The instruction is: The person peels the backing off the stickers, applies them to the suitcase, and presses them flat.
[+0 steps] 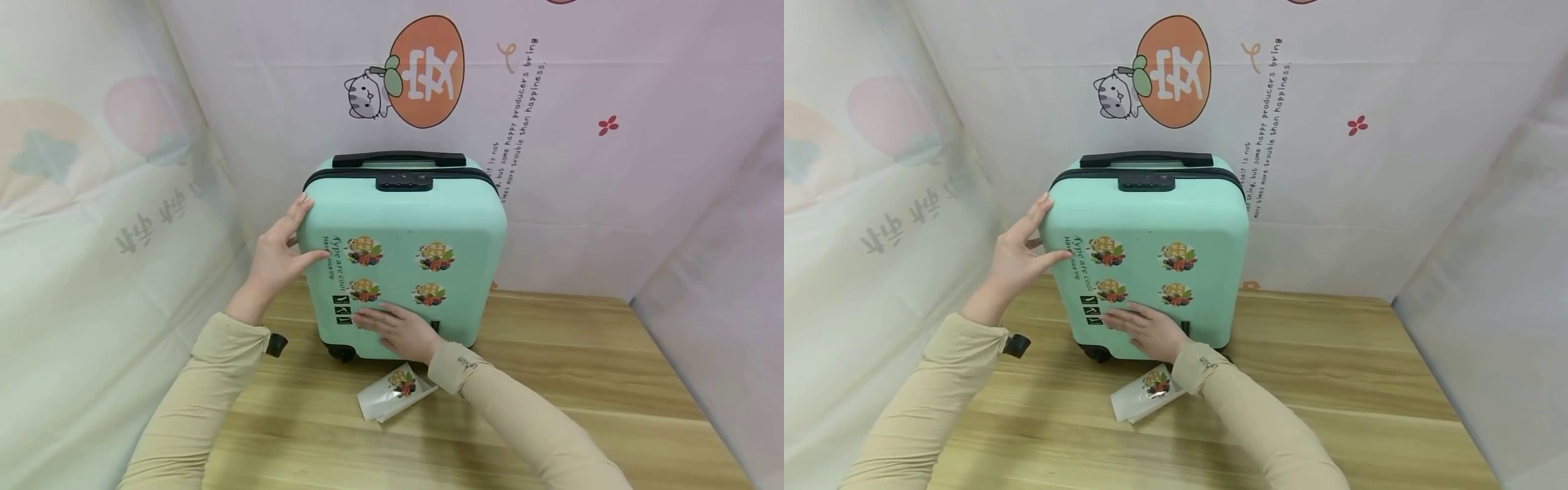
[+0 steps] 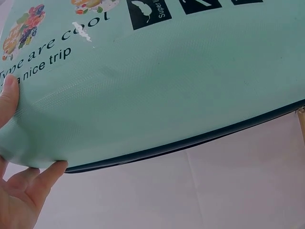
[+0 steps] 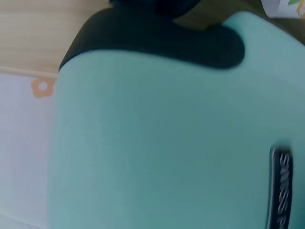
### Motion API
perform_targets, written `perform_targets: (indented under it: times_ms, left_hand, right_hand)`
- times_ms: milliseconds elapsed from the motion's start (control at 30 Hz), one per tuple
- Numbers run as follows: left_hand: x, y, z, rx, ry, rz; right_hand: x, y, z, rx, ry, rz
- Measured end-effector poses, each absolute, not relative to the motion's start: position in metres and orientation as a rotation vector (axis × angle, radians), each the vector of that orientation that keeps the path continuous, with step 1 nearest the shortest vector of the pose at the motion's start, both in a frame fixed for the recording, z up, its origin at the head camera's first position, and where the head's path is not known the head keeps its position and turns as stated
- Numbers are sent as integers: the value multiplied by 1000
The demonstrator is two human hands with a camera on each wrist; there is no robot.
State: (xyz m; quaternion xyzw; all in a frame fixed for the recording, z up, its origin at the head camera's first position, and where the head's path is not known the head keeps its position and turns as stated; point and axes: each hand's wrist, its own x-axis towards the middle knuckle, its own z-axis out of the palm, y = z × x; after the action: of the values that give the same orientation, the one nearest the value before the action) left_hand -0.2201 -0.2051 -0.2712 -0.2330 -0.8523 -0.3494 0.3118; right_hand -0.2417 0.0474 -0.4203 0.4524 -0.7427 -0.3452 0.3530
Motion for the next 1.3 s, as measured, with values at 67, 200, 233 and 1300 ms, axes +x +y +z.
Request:
perform_targets:
  times_ms: [67,200,233,1300]
  left_hand:
    - [-220,-206,-271,-616,-2243,-916]
    - [-220,-207,-272,-615,-2243,-910]
    - [-220,-207,-272,-615,-2242,-909]
    - [-222,-199,-273,-613,-2226,-859]
  right_hand:
    - [-242,49,-416,1148,-1914,-864]
    - [-241,50,-411,1130,-1906,-834]
    - [-240,50,-411,1132,-1907,-825]
    - [-239,71,-429,1217,-2027,-757]
